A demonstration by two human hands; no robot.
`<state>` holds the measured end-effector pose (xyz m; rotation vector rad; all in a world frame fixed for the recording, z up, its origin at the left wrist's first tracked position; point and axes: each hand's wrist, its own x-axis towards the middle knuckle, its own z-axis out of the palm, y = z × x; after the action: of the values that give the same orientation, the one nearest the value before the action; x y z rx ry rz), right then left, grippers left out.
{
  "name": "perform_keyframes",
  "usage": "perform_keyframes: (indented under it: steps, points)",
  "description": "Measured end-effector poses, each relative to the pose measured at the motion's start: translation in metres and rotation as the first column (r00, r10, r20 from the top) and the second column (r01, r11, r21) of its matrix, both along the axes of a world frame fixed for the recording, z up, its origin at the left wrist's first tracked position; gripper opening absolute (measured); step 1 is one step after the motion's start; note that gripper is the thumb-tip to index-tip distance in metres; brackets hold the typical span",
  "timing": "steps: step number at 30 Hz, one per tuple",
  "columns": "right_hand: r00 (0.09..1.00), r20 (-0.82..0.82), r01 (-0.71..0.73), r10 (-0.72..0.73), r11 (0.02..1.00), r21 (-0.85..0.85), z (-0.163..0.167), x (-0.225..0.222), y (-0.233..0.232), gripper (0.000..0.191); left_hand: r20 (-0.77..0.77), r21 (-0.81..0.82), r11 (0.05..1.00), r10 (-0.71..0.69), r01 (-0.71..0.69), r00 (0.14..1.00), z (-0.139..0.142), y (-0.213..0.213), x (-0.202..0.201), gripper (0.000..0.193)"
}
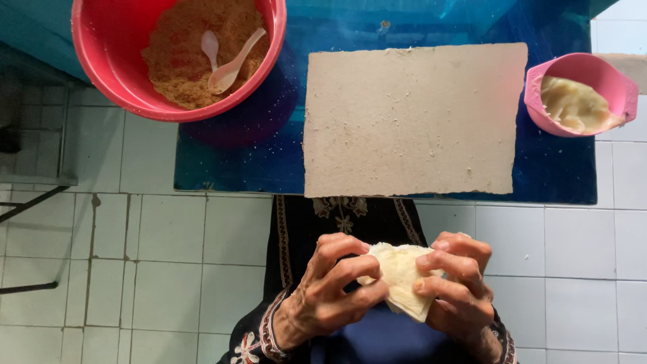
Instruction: The person sits at a table and makes filled pastries. They spoon brown filling from a red basin onto small dough wrappers, fold the wrappers over the filling by hand, and place the folded pieces in a growing stack on a board, occasionally taking new dough from a pink bowl.
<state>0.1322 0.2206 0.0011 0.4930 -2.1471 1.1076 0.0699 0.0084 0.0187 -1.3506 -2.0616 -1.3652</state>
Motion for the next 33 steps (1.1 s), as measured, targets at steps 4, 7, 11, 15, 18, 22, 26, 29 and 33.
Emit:
perform_keyframes:
  steps: [4, 7, 11, 15, 18, 22, 26, 29, 33]
  points:
    - [0.996, 0.072, -0.048, 0.048, 0.999, -0.003, 0.004, 0.001, -0.001, 0.034, 0.069, 0.033, 0.999, -0.02, 0.018, 0.997, -0.005, 0.0, 0.008, 0.029]
    - [0.934, 0.298, -0.157, 0.198, 0.975, -0.157, 0.002, 0.001, 0.004, 0.038, 0.445, 0.259, 0.964, -0.17, 0.055, 0.879, -0.016, 0.004, 0.014, 0.032]
    - [0.682, 0.641, -0.009, 0.352, 0.881, -0.474, -0.016, -0.009, 0.001, 0.037, 0.941, 0.206, 0.973, -0.167, -0.105, 0.295, -0.035, 0.007, 0.019, 0.037]
    - [0.452, 0.764, 0.28, 0.46, 0.74, -0.612, -0.022, -0.019, -0.01, 0.039, 0.956, 0.245, 0.944, -0.198, -0.223, 0.215, -0.053, 0.004, 0.012, 0.029]
    - [0.591, 0.766, 0.258, 0.254, 0.84, -0.477, -0.013, -0.023, -0.02, 0.042, 0.974, 0.227, 0.927, -0.214, -0.299, 0.078, -0.058, -0.001, 0.01, 0.032]
    - [0.949, 0.244, 0.152, -0.2, 0.968, 0.2, 0.008, -0.029, -0.026, 0.029, 0.951, 0.276, 0.872, -0.308, -0.405, -0.014, -0.058, -0.003, 0.008, 0.037]
    - [0.976, 0.215, -0.029, -0.036, 0.956, 0.293, 0.023, -0.035, -0.031, 0.029, 0.929, 0.341, 0.853, -0.369, -0.396, 0.005, -0.055, -0.003, 0.007, 0.041]
    - [0.974, 0.224, -0.076, 0.011, 0.955, 0.285, 0.024, -0.041, -0.032, 0.031, 0.919, 0.383, 0.861, -0.393, -0.333, 0.04, -0.05, -0.005, 0.005, 0.044]
    - [0.943, 0.331, -0.082, 0.026, 0.985, 0.154, 0.019, -0.043, -0.023, 0.021, 0.877, 0.459, 0.847, -0.48, -0.269, -0.014, -0.042, -0.008, 0.004, 0.059]
